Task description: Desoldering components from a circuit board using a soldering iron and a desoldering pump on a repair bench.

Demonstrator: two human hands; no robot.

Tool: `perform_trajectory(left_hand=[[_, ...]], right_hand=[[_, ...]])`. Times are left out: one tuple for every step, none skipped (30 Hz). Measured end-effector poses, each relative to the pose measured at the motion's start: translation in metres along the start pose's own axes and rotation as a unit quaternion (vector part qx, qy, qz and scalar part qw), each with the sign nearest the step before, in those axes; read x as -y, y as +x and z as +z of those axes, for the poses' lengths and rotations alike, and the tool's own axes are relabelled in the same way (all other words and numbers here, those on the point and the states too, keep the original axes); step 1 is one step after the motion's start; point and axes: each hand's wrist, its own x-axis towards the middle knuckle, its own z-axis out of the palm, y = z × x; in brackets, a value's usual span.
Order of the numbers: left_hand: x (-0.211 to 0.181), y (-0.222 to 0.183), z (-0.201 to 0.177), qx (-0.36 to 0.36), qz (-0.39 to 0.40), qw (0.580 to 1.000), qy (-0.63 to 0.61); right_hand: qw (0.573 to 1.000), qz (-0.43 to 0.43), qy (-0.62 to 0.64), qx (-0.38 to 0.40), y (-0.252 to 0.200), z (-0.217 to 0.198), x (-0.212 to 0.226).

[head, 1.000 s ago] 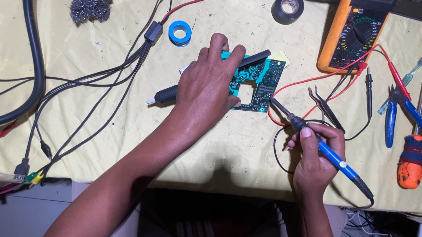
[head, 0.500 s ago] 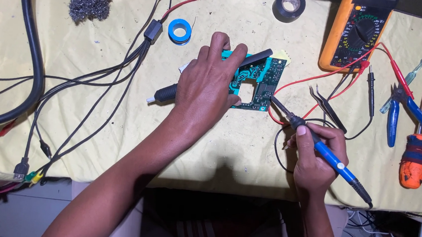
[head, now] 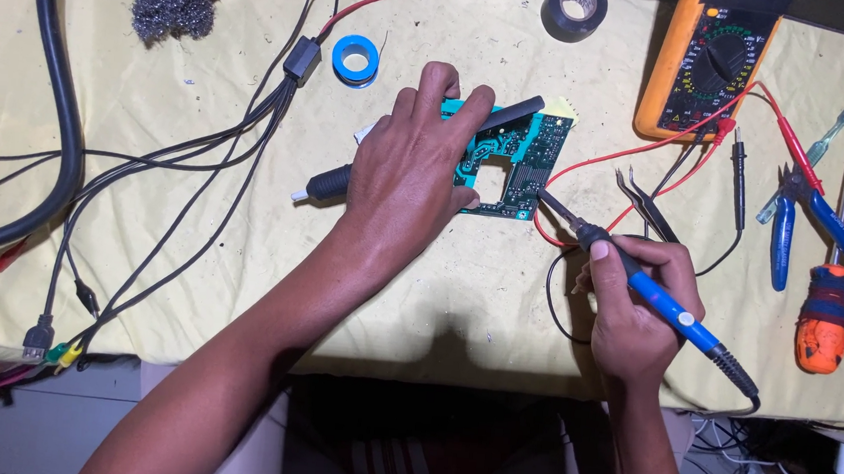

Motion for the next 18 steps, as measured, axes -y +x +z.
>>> perform_trajectory(left_hand=[[0.0, 0.001, 0.0, -0.001, 0.0, 1.0, 0.0], [0.0, 0.001, 0.0, 0.003, -0.001, 1.0, 0.002], [0.0, 0.001, 0.001, 0.007, -0.003, 1.0, 0.004], [0.0, 0.002, 0.001, 0.007, -0.003, 1.0, 0.004], [0.0, 0.002, 0.001, 0.007, -0.004, 1.0, 0.002], [0.0, 0.002, 0.0, 0.008, -0.004, 1.0, 0.0], [0.0, 0.002, 0.001, 0.009, -0.004, 1.0, -0.001], [0.0, 0.001, 0.001, 0.018, -0.015, 1.0, 0.002], [-0.001, 0.002, 0.0, 0.025, -0.026, 0.999, 0.005], [-0.001, 0.002, 0.0, 0.024, -0.025, 0.999, 0.006], [-0.002, 0.002, 0.0, 0.027, -0.03, 0.999, -0.001], [-0.001, 0.002, 0.0, 0.03, -0.034, 0.999, -0.008], [-0.001, 0.003, -0.001, 0.03, -0.035, 0.999, -0.008], [-0.001, 0.003, -0.001, 0.031, -0.035, 0.999, -0.007], [-0.001, 0.003, 0.0, 0.033, -0.034, 0.999, -0.008], [-0.002, 0.002, 0.0, 0.034, -0.033, 0.999, -0.009], [-0.002, 0.002, 0.0, 0.034, -0.035, 0.999, -0.006], [-0.003, 0.002, -0.001, 0.033, -0.037, 0.999, -0.004]], right_hand=[[1.0, -0.001, 0.0, 0.0, 0.001, -0.001, 0.0], [1.0, -0.01, -0.007, 0.004, 0.001, -0.001, 0.0], [1.0, -0.018, -0.015, 0.009, 0.001, -0.002, 0.0], [1.0, -0.018, -0.015, 0.009, 0.001, -0.001, -0.001], [1.0, -0.008, -0.01, 0.005, 0.0, -0.001, -0.002], [1.0, 0.003, -0.006, 0.002, -0.001, -0.001, -0.004], [1.0, 0.004, -0.007, 0.001, -0.003, 0.001, -0.006], [1.0, 0.005, 0.017, -0.008, -0.004, 0.003, -0.008], [0.999, 0.004, 0.042, -0.017, -0.005, 0.005, -0.01], [0.999, 0.004, 0.042, -0.018, -0.008, 0.005, -0.01], [0.997, 0.009, 0.055, -0.049, -0.011, 0.006, -0.01], [0.994, 0.014, 0.069, -0.08, -0.014, 0.008, -0.009], [0.994, 0.014, 0.069, -0.079, -0.016, 0.008, -0.009], [0.993, 0.031, 0.078, -0.084, -0.019, 0.009, -0.009], [0.991, 0.048, 0.085, -0.091, -0.022, 0.009, -0.009], [0.991, 0.05, 0.084, -0.091, -0.024, 0.009, -0.003], [0.992, 0.06, 0.076, -0.083, -0.024, 0.01, 0.002], [0.992, 0.07, 0.068, -0.074, -0.025, 0.01, 0.008]])
